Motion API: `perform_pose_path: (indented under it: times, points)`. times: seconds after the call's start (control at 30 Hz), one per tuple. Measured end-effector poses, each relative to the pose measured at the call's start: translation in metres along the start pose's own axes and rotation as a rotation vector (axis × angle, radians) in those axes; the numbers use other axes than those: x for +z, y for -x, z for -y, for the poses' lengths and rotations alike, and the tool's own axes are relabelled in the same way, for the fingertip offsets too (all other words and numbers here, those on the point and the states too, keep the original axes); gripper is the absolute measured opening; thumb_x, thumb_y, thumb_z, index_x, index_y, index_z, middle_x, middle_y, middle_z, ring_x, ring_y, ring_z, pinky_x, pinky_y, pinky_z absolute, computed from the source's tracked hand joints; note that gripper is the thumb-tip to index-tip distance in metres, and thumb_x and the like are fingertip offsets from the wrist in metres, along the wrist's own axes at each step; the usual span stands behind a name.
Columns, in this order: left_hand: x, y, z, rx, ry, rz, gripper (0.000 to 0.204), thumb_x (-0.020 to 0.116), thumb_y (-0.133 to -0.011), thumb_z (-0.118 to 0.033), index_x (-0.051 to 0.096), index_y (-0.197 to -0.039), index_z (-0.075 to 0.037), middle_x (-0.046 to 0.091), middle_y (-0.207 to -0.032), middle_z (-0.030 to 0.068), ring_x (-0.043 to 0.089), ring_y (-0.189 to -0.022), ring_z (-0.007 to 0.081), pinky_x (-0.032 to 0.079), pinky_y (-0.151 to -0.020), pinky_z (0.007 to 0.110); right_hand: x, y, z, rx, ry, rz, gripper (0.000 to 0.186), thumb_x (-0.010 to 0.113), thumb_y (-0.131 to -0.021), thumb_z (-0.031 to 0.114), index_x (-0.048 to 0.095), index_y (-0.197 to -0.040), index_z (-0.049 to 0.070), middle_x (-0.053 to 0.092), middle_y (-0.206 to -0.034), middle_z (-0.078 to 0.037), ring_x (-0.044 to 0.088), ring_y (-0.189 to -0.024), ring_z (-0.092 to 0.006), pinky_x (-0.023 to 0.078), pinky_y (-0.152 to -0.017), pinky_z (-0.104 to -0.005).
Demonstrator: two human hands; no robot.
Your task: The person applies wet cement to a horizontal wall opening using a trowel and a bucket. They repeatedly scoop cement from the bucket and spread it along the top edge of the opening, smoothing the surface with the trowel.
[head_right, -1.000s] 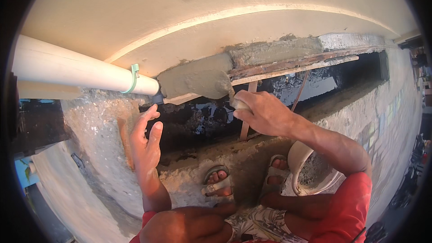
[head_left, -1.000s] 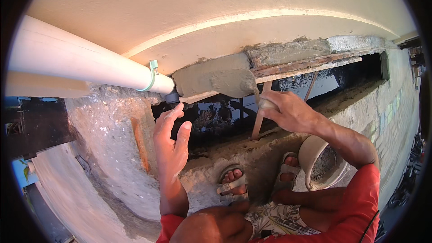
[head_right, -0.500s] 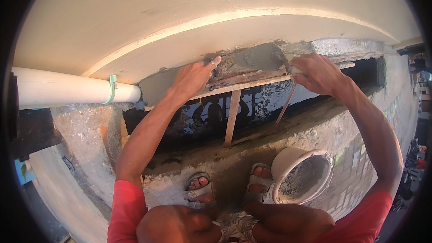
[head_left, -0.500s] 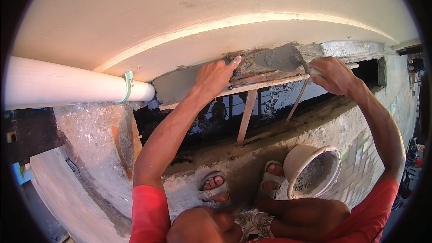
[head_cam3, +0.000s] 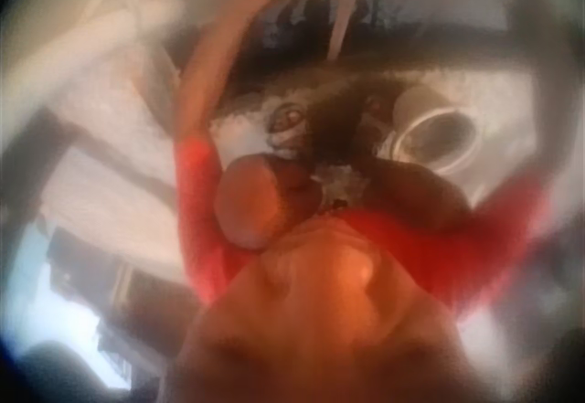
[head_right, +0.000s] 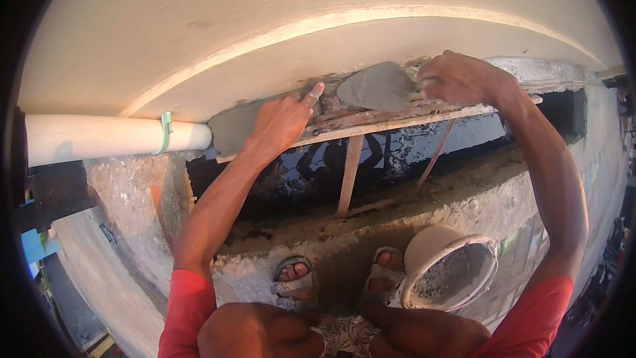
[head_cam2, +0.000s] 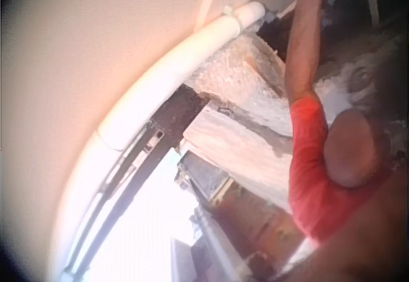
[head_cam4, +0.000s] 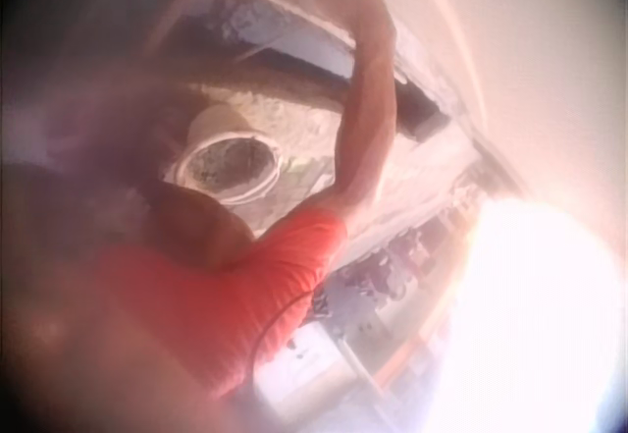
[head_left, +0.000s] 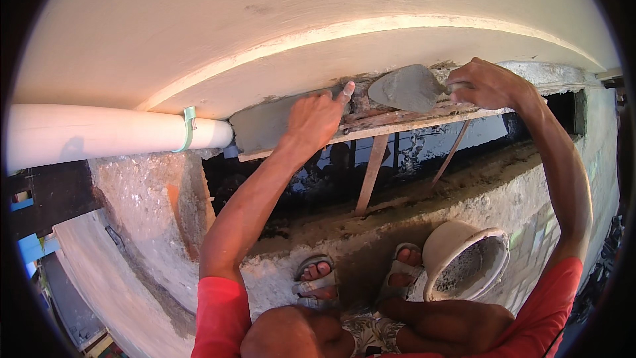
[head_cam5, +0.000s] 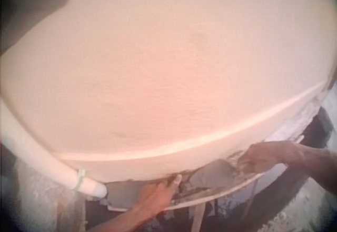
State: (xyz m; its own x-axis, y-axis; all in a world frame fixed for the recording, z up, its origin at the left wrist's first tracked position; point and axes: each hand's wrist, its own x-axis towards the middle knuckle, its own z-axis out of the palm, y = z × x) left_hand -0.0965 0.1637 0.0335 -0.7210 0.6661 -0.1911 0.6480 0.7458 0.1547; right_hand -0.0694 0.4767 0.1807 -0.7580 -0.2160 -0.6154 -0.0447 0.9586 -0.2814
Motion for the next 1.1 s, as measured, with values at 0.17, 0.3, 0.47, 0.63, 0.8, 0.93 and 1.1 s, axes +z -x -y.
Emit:
perform_pose_path:
  times: [0.17, 0.3, 0.47, 0.63, 0.8, 0.93, 1.1]
  points:
    - [0.001, -0.003, 0.001, 0.018, 0.003, 0.011, 0.056, 0.055, -0.098, -0.022, 0.038, -0.151, -0.024, 0.062, -0.086, 0.0137, 0.065, -0.078, 0.0339, 0.054, -0.069, 0.046, 0.015, 0.004, -0.029, -0.004, 0.054, -0.137, 0.041, 0.060, -0.085, 0.027, 0.068, -0.113, -0.002, 0.070, -0.102, -0.022, 0.067, -0.093, -0.0364, 0.051, -0.091, -0.0454]
    - [0.002, -0.001, 0.005, 0.033, -0.007, 0.023, 0.056, 0.057, -0.097, -0.021, 0.040, -0.150, -0.023, 0.062, -0.084, 0.0144, 0.065, -0.078, 0.0338, 0.054, -0.068, 0.046, 0.008, 0.011, -0.019, 0.048, 0.010, -0.039, 0.039, 0.059, -0.085, 0.025, 0.067, -0.110, -0.004, 0.070, -0.094, -0.024, 0.067, -0.085, -0.0352, 0.051, -0.086, -0.0448]
    - [0.000, 0.002, 0.005, 0.062, -0.038, -0.087, 0.054, 0.058, -0.096, -0.019, 0.044, -0.149, -0.020, 0.062, -0.084, 0.0156, 0.065, -0.079, 0.0333, 0.054, -0.068, 0.046, 0.020, 0.030, -0.019, -0.009, -0.058, -0.100, 0.033, 0.057, -0.088, 0.023, 0.065, -0.102, -0.006, 0.066, -0.086, -0.025, 0.064, -0.083, -0.0398, 0.049, -0.080, -0.0447]
    - [0.001, 0.004, 0.005, 0.026, -0.040, -0.042, 0.054, 0.058, -0.096, -0.018, 0.045, -0.148, -0.019, 0.063, -0.089, 0.0159, 0.064, -0.086, 0.0330, 0.055, -0.071, 0.046, 0.036, 0.041, -0.012, -0.056, -0.128, -0.159, 0.031, 0.058, -0.091, 0.023, 0.063, -0.104, -0.005, 0.065, -0.085, -0.025, 0.064, -0.084, -0.0400, 0.049, -0.081, -0.0449]
    - [0.004, 0.008, 0.008, 0.066, -0.047, -0.060, 0.053, 0.056, -0.096, -0.014, 0.045, -0.148, -0.020, 0.062, -0.091, 0.0160, 0.063, -0.087, 0.0338, 0.056, -0.071, 0.045, 0.049, 0.055, 0.000, -0.088, -0.233, -0.184, 0.031, 0.058, -0.093, 0.025, 0.062, -0.104, -0.004, 0.064, -0.085, -0.024, 0.063, -0.085, -0.0388, 0.048, -0.080, -0.0449]
    - [0.000, 0.008, 0.005, 0.072, -0.056, -0.041, 0.052, 0.051, -0.097, -0.009, 0.045, -0.148, -0.020, 0.061, -0.093, 0.0163, 0.063, -0.086, 0.0337, 0.056, -0.071, 0.046, 0.053, 0.070, 0.018, 0.007, -0.374, -0.084, 0.032, 0.057, -0.095, 0.028, 0.061, -0.101, -0.004, 0.062, -0.083, -0.022, 0.061, -0.078, -0.0365, 0.047, -0.076, -0.0443]
    - [0.004, 0.007, 0.008, 0.087, -0.076, -0.069, 0.051, 0.047, -0.099, -0.007, 0.044, -0.148, -0.017, 0.061, -0.093, 0.0165, 0.062, -0.088, 0.0336, 0.056, -0.071, 0.046, 0.060, 0.090, 0.036, 0.061, -0.391, -0.075, 0.034, 0.058, -0.095, 0.029, 0.062, -0.105, -0.003, 0.063, -0.085, -0.022, 0.062, -0.079, -0.0370, 0.048, -0.075, -0.0438]
